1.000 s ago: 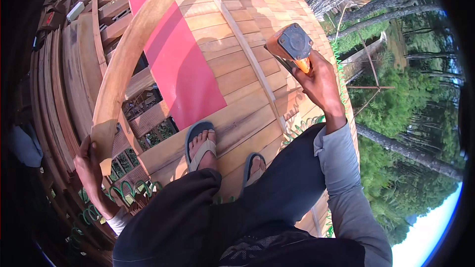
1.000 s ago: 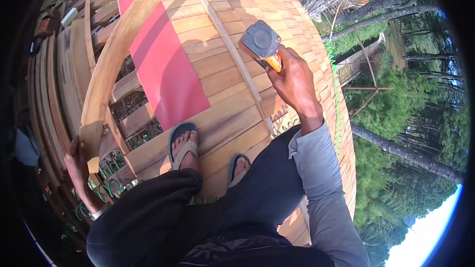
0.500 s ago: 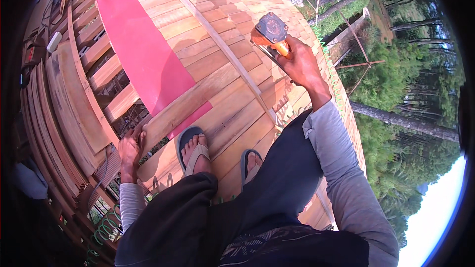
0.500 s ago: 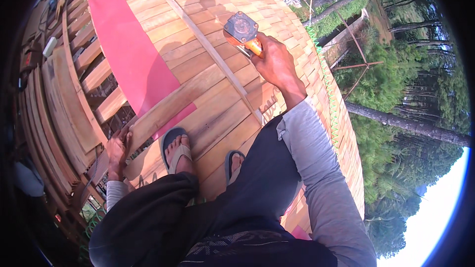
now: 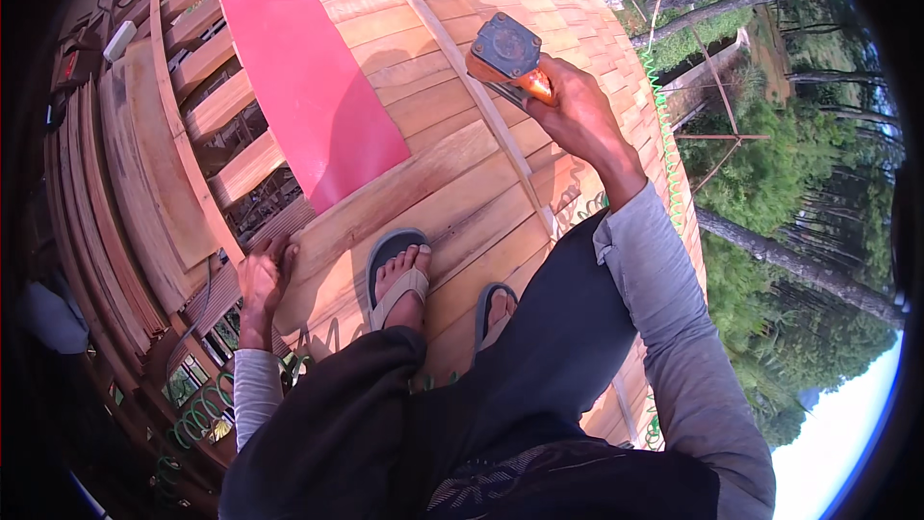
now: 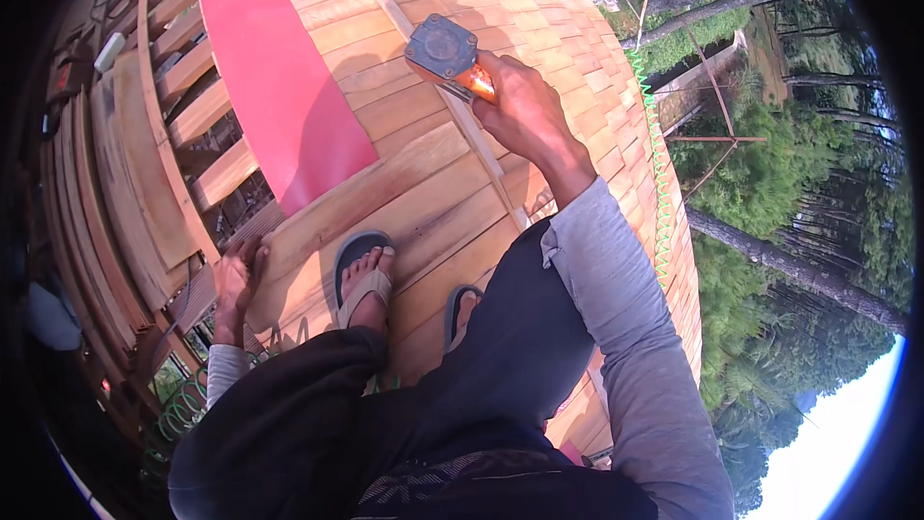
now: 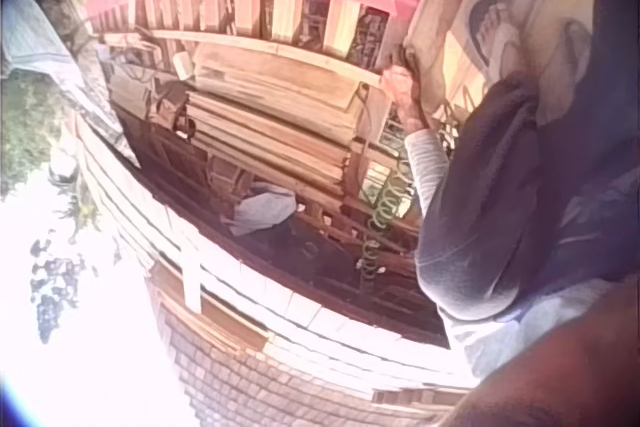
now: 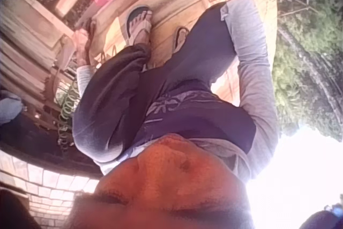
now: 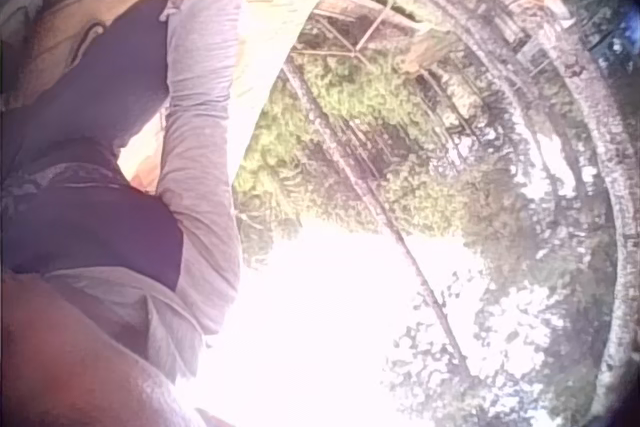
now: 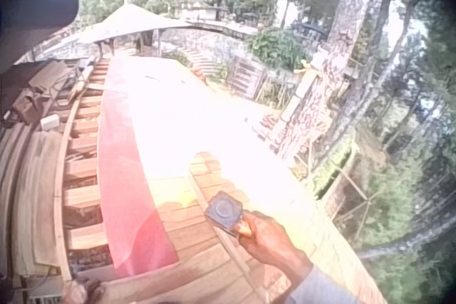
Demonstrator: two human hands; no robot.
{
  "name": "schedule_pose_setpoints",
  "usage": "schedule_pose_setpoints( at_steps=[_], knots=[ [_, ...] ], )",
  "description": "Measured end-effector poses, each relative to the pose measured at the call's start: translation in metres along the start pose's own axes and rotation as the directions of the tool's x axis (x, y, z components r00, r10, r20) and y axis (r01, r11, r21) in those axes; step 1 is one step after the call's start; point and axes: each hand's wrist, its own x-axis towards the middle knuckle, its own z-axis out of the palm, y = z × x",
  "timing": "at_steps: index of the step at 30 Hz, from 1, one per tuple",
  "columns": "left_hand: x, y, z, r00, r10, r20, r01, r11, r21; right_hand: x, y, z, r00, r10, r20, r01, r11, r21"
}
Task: The person installs wooden shingles on a curved roof by positioning each wooden tile and securing it with a pneumatic nail gun. The person also handles a small electric hand tool to trim shingles before nailing them in place.
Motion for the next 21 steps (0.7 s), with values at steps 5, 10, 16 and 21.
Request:
schedule_pose_setpoints(
  at_steps=[5, 10, 16, 21],
  knots=[
    [0.004, 0.000, 0.005, 0.993, 0.112, -0.044, -0.109, 0.992, 0.060, 0.004, -0.008, 0.007, 0.999, 0.016, 0.040, -0.015, 1.000, -0.027],
    [0.005, -0.014, 0.009, 0.992, 0.122, -0.019, -0.120, 0.990, 0.074, 0.007, -0.027, 0.023, 0.997, -0.038, 0.066, 0.041, 0.998, -0.046],
    [0.011, -0.002, -0.001, 0.975, 0.217, 0.056, -0.221, 0.972, 0.084, 0.005, -0.039, 0.065, 0.968, 0.019, 0.250, -0.033, 0.998, 0.053],
    [0.015, 0.014, 0.015, 0.992, 0.113, 0.055, -0.120, 0.984, 0.134, -0.010, -0.001, 0.129, 0.916, -0.079, 0.393, -0.009, 0.976, 0.216]
  ],
)
